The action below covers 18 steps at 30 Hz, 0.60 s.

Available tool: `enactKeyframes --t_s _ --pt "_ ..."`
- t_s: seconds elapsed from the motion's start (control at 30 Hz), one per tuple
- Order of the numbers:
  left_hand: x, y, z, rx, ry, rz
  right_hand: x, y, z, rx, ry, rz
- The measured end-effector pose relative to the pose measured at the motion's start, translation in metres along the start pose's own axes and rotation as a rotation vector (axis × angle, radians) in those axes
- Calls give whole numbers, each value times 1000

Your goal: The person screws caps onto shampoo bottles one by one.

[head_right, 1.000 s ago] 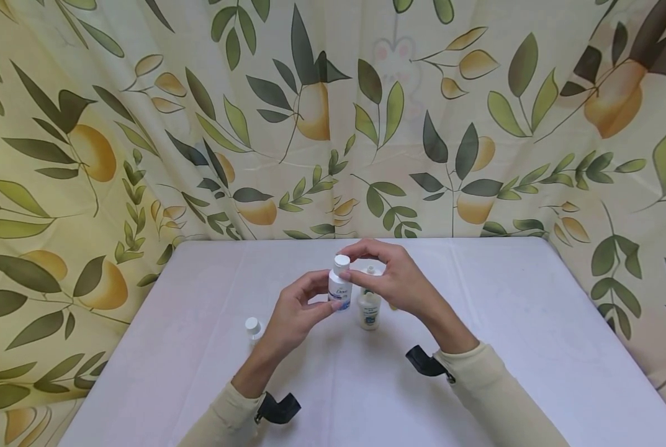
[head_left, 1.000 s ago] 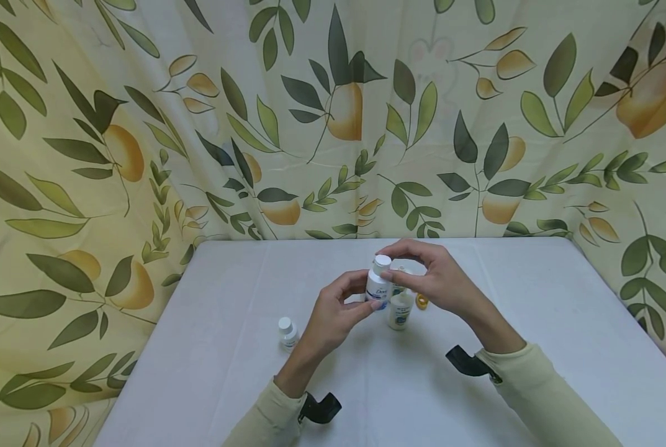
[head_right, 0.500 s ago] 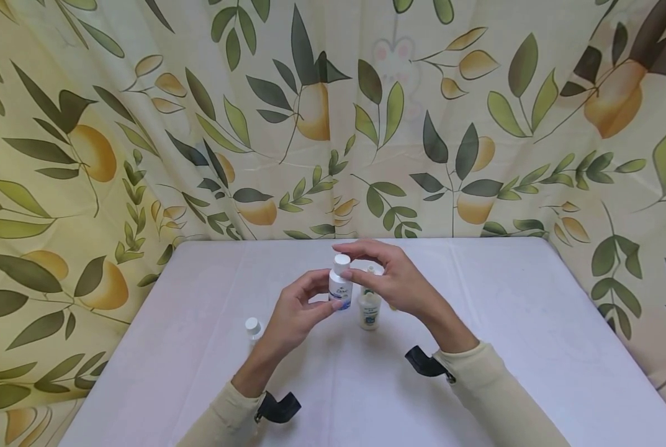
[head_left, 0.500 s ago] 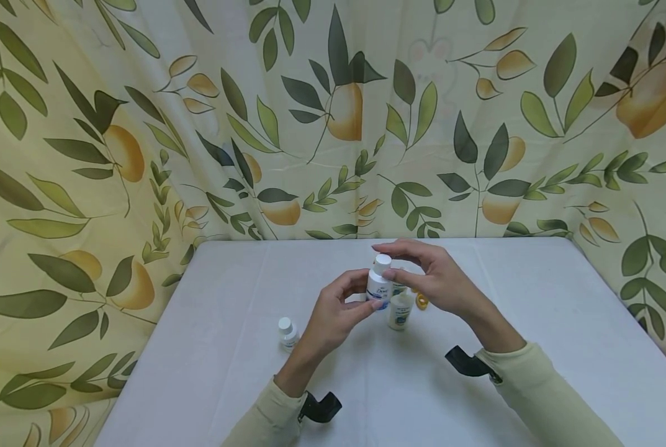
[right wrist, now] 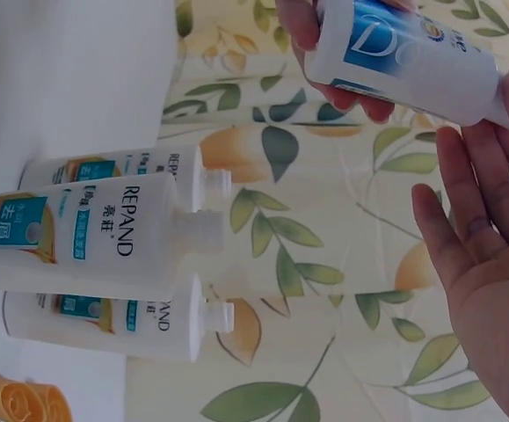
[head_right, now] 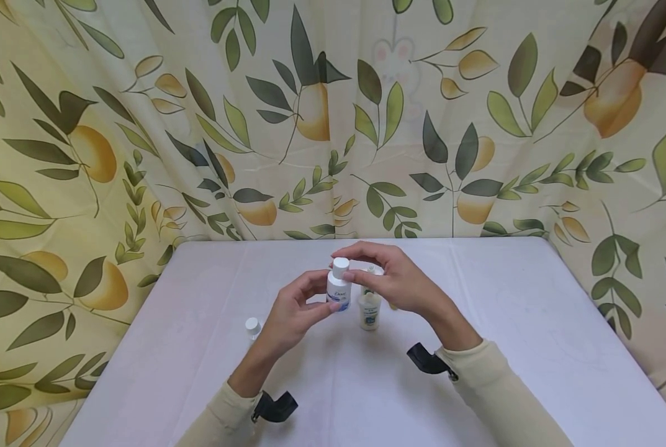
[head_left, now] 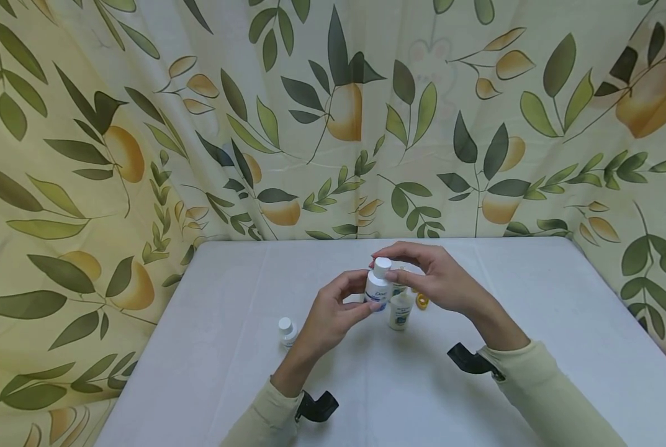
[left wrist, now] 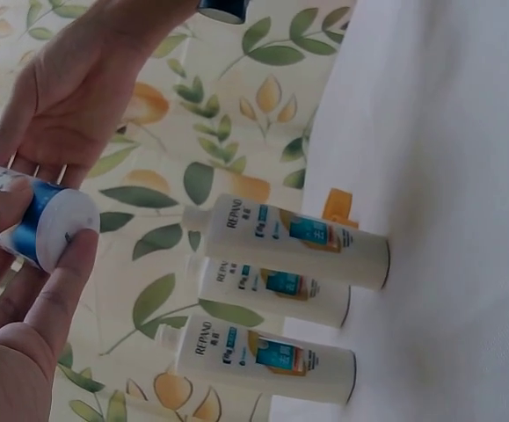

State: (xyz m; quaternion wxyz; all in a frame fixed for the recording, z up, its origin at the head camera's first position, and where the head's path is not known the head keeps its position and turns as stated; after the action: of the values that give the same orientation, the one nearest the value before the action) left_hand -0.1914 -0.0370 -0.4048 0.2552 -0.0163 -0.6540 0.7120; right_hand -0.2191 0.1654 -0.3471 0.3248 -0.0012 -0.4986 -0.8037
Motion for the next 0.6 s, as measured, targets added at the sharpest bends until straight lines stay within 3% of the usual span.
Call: enactKeyframes --t_s 0.6 --pt "1 -3 -4 17 -11 10 -2 -1 3 14 -51 1"
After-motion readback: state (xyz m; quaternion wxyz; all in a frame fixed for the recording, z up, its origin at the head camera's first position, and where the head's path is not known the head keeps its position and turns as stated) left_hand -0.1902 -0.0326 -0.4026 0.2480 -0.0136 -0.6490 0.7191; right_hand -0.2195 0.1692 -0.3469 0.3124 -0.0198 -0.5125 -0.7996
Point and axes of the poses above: each hand's wrist, its own x-axis towards the middle knuckle, its own z-axis out of the back of the hand, y = z × x, the point moved 3 cm from there along x, towards the middle knuckle, and after that the axes turned 1 degree about -x, right-handed, at the moved point
